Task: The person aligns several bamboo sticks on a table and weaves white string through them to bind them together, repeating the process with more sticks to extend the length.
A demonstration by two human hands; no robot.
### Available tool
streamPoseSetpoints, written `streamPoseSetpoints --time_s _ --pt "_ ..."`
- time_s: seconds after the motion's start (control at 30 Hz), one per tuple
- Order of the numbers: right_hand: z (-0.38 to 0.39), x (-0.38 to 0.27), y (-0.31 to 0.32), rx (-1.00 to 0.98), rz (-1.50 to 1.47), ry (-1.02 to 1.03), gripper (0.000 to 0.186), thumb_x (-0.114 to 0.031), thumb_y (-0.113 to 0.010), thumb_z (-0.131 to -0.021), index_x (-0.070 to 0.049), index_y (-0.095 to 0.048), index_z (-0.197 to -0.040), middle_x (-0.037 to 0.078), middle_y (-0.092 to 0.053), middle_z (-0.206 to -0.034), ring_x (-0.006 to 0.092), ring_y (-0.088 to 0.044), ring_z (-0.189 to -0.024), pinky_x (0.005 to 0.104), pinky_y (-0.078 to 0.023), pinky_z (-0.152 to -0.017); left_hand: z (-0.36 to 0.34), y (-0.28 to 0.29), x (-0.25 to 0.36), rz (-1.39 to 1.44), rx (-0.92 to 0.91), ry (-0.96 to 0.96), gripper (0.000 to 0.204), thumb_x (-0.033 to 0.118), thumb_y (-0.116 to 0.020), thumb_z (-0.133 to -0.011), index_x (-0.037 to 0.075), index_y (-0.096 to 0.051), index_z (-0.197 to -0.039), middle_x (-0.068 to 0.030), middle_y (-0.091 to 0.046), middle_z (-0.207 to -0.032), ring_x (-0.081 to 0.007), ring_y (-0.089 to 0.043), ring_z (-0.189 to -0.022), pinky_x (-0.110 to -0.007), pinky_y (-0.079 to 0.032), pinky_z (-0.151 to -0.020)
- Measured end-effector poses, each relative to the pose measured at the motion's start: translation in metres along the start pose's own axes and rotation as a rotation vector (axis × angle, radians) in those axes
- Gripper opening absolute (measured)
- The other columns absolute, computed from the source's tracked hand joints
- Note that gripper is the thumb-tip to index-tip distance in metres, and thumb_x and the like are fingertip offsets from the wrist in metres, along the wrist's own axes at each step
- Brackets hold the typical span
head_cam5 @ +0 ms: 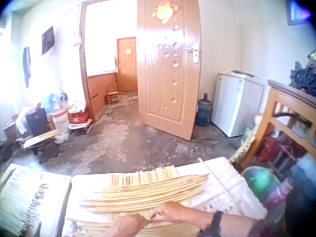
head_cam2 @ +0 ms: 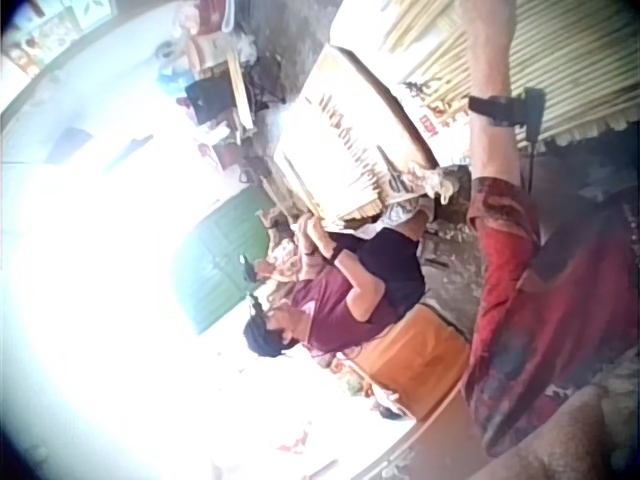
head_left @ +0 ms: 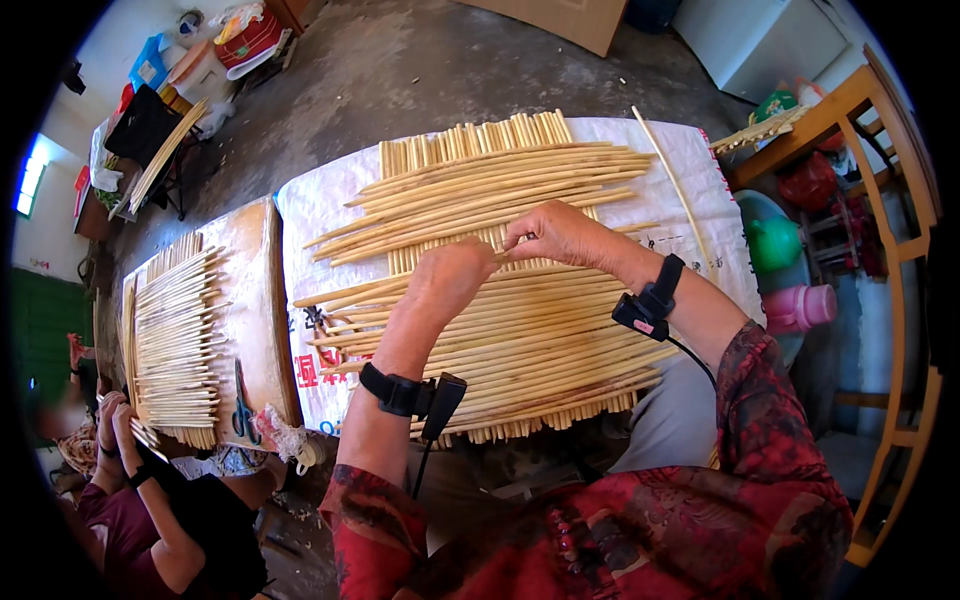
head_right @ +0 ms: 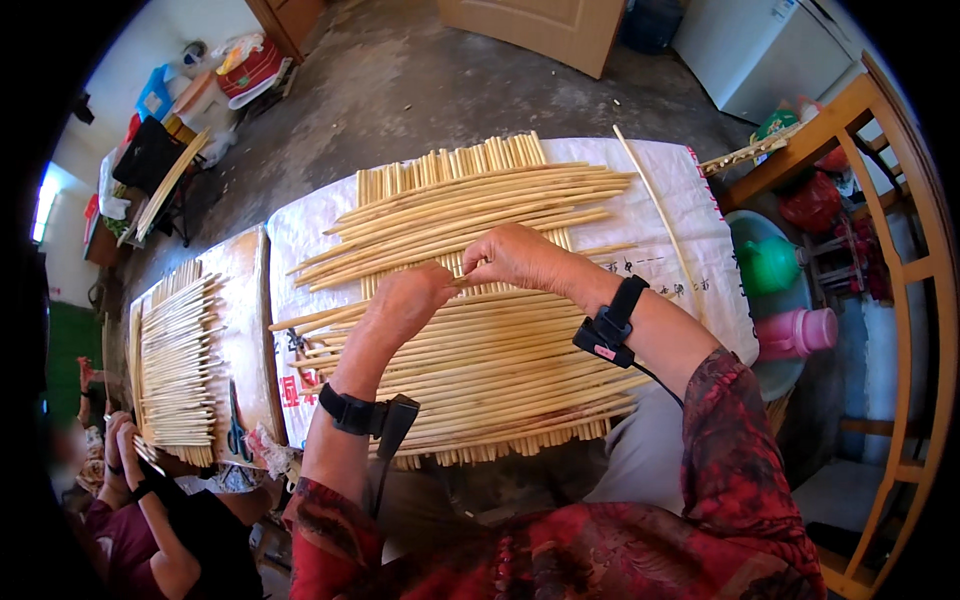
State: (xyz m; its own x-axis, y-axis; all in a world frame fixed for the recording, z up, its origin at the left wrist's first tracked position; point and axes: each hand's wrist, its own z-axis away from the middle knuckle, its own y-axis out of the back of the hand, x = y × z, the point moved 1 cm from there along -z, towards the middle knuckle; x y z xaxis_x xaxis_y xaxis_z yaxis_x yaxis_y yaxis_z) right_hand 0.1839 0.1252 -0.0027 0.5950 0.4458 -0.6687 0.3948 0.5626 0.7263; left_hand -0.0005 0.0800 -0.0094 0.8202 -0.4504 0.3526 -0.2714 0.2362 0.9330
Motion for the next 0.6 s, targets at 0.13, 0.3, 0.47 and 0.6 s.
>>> streamPoseSetpoints --time_s 0.13,0.3,0.47,0.6 --pt "-0.003 0.009 -0.002 0.042 -0.058 0.057 0.019 -0.024 -0.062 -0.079 -0.005 -0.065 -0.082 0.010 -0.064 -0.077 0.0221 -0.061 -0.070 0.0307 -0.046 -0.063 -0.002 -0.006 -0.006 0.044 -0.057 0.044 0.022 0.027 -0.054 -0.084 0.006 -0.060 -0.085 -0.0146 -0.061 -0.085 -0.0360 -0.058 -0.081 -0.044 -0.046 -0.069" --pt "-0.006 0.003 -0.010 0.269 0.244 0.162 0.016 -0.021 -0.058 -0.081 -0.006 -0.061 -0.080 0.009 -0.058 -0.075 0.0276 -0.057 -0.071 0.0356 -0.046 -0.061 -0.008 -0.004 -0.004 0.073 -0.170 0.100 0.026 0.028 -0.051 -0.086 0.004 -0.061 -0.083 -0.0168 -0.062 -0.082 -0.0358 -0.059 -0.081 -0.044 -0.046 -0.070" --pt "-0.012 0.002 0.001 0.405 0.306 0.133 0.017 -0.023 -0.056 -0.082 -0.007 -0.060 -0.080 0.008 -0.058 -0.077 0.0282 -0.058 -0.073 0.0369 -0.047 -0.063 -0.007 -0.024 -0.019 0.225 -0.122 0.126 0.026 0.028 -0.052 -0.085 0.004 -0.062 -0.081 -0.0184 -0.062 -0.081 -0.0360 -0.058 -0.080 -0.044 -0.046 -0.073" --pt "-0.012 0.012 -0.006 0.456 0.277 0.098 0.017 -0.023 -0.056 -0.082 -0.007 -0.060 -0.080 0.008 -0.059 -0.078 0.0282 -0.058 -0.074 0.0382 -0.047 -0.064 -0.012 -0.032 -0.029 0.099 -0.078 -0.012 0.026 0.027 -0.053 -0.084 0.004 -0.063 -0.080 -0.0163 -0.061 -0.083 -0.0341 -0.057 -0.083 -0.043 -0.045 -0.074"
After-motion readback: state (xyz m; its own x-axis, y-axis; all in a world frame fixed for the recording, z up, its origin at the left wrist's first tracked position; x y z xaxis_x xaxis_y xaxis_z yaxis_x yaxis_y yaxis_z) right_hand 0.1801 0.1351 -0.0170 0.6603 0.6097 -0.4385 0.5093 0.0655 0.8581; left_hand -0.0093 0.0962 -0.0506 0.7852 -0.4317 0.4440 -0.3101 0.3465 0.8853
